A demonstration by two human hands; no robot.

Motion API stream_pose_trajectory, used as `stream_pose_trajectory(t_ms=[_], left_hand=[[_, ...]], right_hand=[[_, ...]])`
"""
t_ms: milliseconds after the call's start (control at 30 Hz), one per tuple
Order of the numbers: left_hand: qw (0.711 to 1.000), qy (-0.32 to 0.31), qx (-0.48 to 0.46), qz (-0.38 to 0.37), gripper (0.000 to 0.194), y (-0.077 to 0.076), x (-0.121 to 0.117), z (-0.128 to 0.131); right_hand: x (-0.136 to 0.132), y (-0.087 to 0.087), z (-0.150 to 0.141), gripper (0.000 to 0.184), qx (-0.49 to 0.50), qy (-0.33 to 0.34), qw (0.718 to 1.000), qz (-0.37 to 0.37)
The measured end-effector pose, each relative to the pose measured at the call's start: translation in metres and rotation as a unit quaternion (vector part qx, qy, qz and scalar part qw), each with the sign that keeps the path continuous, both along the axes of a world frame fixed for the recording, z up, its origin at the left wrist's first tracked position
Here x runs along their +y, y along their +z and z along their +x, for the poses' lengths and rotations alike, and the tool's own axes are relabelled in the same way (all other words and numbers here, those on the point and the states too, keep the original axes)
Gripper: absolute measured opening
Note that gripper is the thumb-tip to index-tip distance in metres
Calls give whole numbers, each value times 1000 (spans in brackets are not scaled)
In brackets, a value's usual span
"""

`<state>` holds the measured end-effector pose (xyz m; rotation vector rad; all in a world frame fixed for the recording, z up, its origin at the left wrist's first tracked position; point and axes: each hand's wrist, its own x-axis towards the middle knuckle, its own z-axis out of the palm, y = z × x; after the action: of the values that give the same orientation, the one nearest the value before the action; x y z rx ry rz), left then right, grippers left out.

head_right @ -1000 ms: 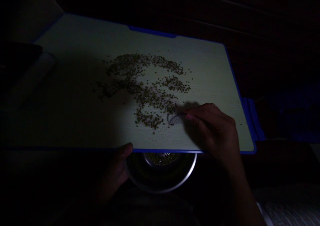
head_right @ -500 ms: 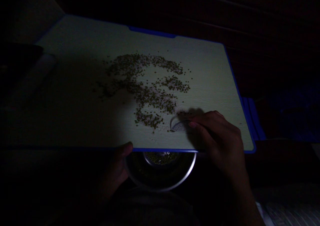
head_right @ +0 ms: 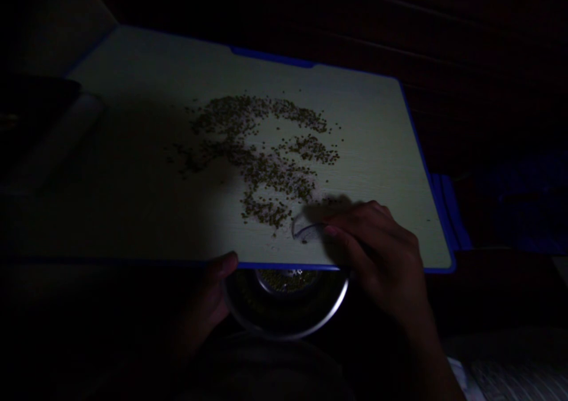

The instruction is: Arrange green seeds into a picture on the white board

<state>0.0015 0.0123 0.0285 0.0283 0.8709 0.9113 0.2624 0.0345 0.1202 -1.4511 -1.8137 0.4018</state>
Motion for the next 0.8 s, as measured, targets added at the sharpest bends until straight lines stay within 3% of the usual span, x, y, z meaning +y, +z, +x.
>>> stream_pose_trajectory(t_ms=[100,300,500,700,800], left_hand=[[999,-38,-36,-16,69,1,-4,-4],[999,-14,-41,2,79,14,2,2],[1000,-5,-6,21,77,3,-2,0],[996,-56,-53,41,71,8,0,-1],[996,-50,-53,44,68,9,2,0]], right_hand=[[0,0,-2,16,-13,20,1000,1],[-2,-1,-6,20,-16,39,999,6],[-1,-5,-10,23,-3,64,998,22],[-10,-3,-7,21,26,1,999,47],[-19,-3,-2,20,43,-37,997,48]])
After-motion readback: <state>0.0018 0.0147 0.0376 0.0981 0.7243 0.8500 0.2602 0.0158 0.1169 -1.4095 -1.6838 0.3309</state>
